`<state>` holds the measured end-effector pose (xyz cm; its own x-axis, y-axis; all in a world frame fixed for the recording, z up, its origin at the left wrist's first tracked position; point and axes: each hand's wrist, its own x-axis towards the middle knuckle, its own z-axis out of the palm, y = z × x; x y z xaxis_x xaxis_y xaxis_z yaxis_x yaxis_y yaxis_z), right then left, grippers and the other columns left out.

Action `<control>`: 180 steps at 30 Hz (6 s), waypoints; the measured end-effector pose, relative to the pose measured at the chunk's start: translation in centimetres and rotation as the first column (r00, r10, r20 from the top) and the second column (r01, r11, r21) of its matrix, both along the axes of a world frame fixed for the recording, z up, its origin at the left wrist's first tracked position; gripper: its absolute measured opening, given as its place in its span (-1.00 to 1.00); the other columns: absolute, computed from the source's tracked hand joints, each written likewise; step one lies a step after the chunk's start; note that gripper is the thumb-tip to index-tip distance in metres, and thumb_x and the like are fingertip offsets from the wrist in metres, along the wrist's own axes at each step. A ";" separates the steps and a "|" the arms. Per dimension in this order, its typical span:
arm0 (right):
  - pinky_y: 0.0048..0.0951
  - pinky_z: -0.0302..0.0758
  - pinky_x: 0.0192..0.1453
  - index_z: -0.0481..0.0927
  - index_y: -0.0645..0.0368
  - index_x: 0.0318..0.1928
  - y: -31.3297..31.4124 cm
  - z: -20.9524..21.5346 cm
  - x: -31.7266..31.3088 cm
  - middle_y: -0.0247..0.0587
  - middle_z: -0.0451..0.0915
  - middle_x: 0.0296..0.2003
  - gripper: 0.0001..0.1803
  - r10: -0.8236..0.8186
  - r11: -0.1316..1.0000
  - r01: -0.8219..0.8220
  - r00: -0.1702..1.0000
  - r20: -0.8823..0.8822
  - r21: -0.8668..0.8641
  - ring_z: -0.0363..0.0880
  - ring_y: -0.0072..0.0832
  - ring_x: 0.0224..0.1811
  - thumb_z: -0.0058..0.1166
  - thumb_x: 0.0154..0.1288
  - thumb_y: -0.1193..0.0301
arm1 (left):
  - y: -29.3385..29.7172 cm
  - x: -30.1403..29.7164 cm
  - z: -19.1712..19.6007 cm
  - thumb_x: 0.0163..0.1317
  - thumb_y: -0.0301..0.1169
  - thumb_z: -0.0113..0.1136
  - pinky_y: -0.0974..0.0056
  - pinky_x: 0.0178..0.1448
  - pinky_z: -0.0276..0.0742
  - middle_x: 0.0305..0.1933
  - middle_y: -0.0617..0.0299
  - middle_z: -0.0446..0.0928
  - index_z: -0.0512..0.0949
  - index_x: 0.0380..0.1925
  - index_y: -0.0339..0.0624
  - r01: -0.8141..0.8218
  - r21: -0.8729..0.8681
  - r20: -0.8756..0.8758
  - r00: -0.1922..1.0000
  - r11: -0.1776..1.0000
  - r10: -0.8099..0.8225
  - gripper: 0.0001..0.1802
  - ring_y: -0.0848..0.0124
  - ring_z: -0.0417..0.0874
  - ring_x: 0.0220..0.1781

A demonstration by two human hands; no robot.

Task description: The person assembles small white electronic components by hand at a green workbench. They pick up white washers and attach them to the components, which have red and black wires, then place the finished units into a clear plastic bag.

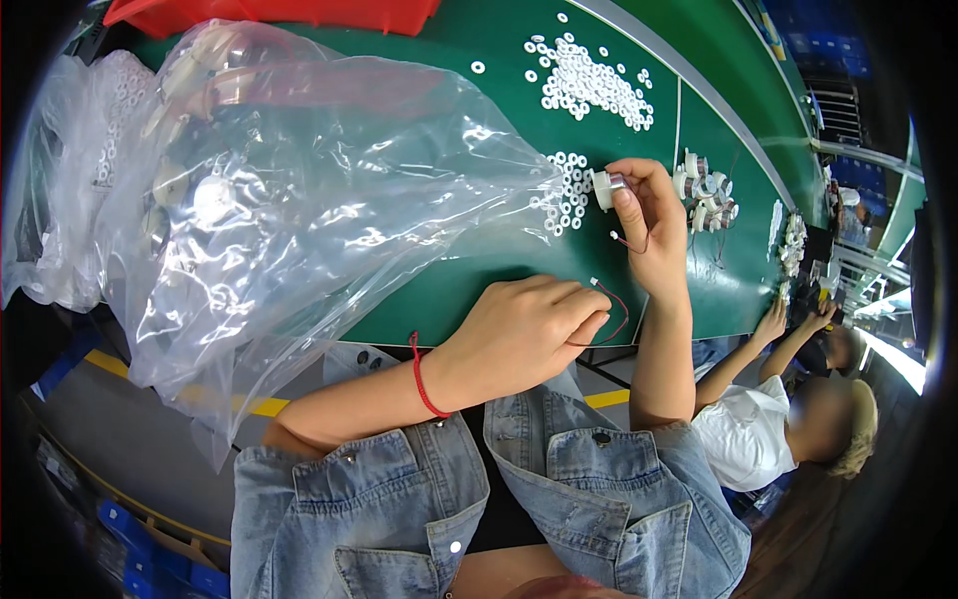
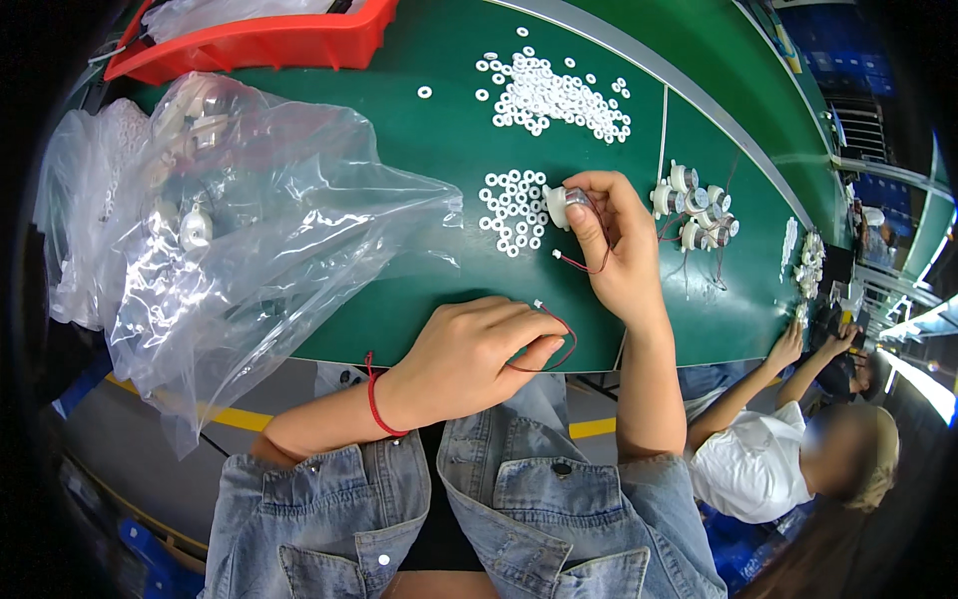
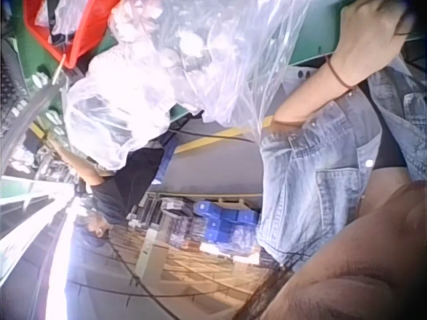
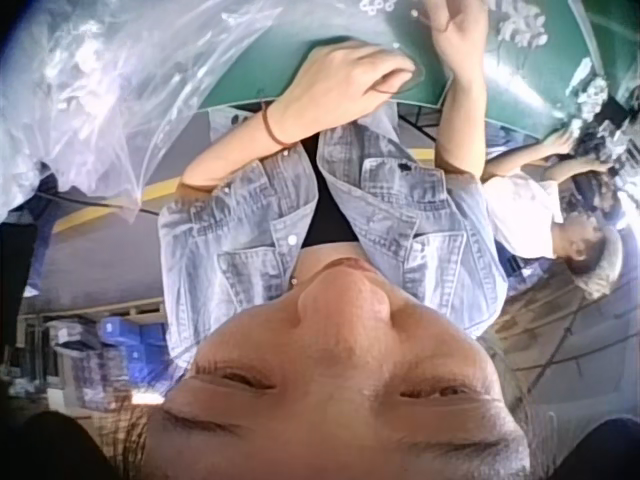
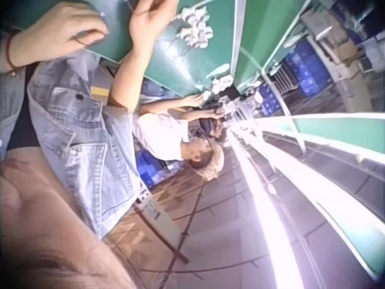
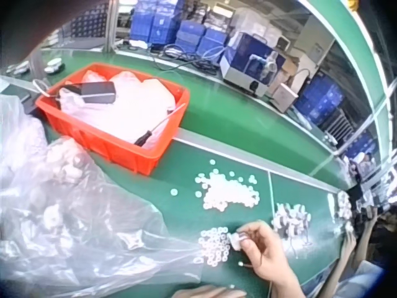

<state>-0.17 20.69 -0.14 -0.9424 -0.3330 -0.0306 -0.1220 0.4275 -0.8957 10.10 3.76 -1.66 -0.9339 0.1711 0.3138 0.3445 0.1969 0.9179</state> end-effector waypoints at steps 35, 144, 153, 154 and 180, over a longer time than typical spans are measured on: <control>-0.71 0.21 -0.34 0.52 0.21 -0.01 0.8 0.4 -0.5 -0.47 0.47 -0.35 -0.84 -0.125 0.979 0.135 0.989 0.075 -0.155 0.32 -0.76 -0.37 0.05 0.51 0.42 | -3.5 -0.5 1.8 0.18 -0.44 0.36 0.21 -0.37 0.53 -0.39 0.17 0.67 0.69 -0.26 -0.17 -0.184 -0.293 0.081 0.973 0.938 0.216 -0.87 0.20 0.65 -0.45; -0.17 0.41 0.03 0.45 0.23 -0.16 -3.3 6.6 -2.0 -0.11 0.41 -0.18 -0.61 0.838 0.252 -0.314 0.544 -0.044 0.915 0.38 -0.12 -0.09 0.06 -0.09 0.74 | 2.4 -0.1 -2.3 -0.01 -0.47 0.24 0.23 -0.45 0.55 -0.55 0.21 0.53 0.52 -0.47 -0.20 -0.152 -0.188 -0.214 0.970 0.970 0.111 -0.89 0.31 0.65 -0.48; -0.18 0.40 -0.02 0.42 0.24 -0.17 -3.2 5.7 -1.8 -0.09 0.38 -0.21 -0.65 0.778 0.317 -0.346 0.628 -0.034 0.883 0.36 -0.10 -0.08 0.06 -0.03 0.74 | 2.4 -0.4 -2.6 0.16 -0.45 0.23 0.20 -0.44 0.55 -0.57 0.22 0.54 0.55 -0.44 -0.17 -0.152 -0.142 -0.204 0.971 0.978 0.121 -0.93 0.29 0.65 -0.49; -0.19 0.41 -0.03 0.42 0.25 -0.15 -3.0 5.8 -2.1 -0.07 0.38 -0.21 -0.68 0.749 0.365 -0.361 0.661 -0.041 0.858 0.38 -0.09 -0.10 0.05 0.03 0.73 | 2.4 -0.5 -2.5 0.19 -0.44 0.22 0.19 -0.44 0.55 -0.56 0.21 0.55 0.56 -0.44 -0.17 -0.153 -0.137 -0.198 0.972 0.979 0.124 -0.93 0.28 0.65 -0.49; -0.47 0.44 0.06 0.34 0.27 0.10 2.0 2.2 -1.4 -0.15 0.55 -0.12 -0.76 0.181 0.938 -0.178 0.983 0.017 0.298 0.50 -0.51 -0.06 -0.09 0.58 0.39 | 2.1 -0.6 -1.2 0.24 -0.42 0.24 0.20 -0.42 0.57 -0.53 0.19 0.62 0.64 -0.35 -0.17 -0.106 -0.054 -0.101 0.990 0.993 0.100 -0.92 0.27 0.67 -0.49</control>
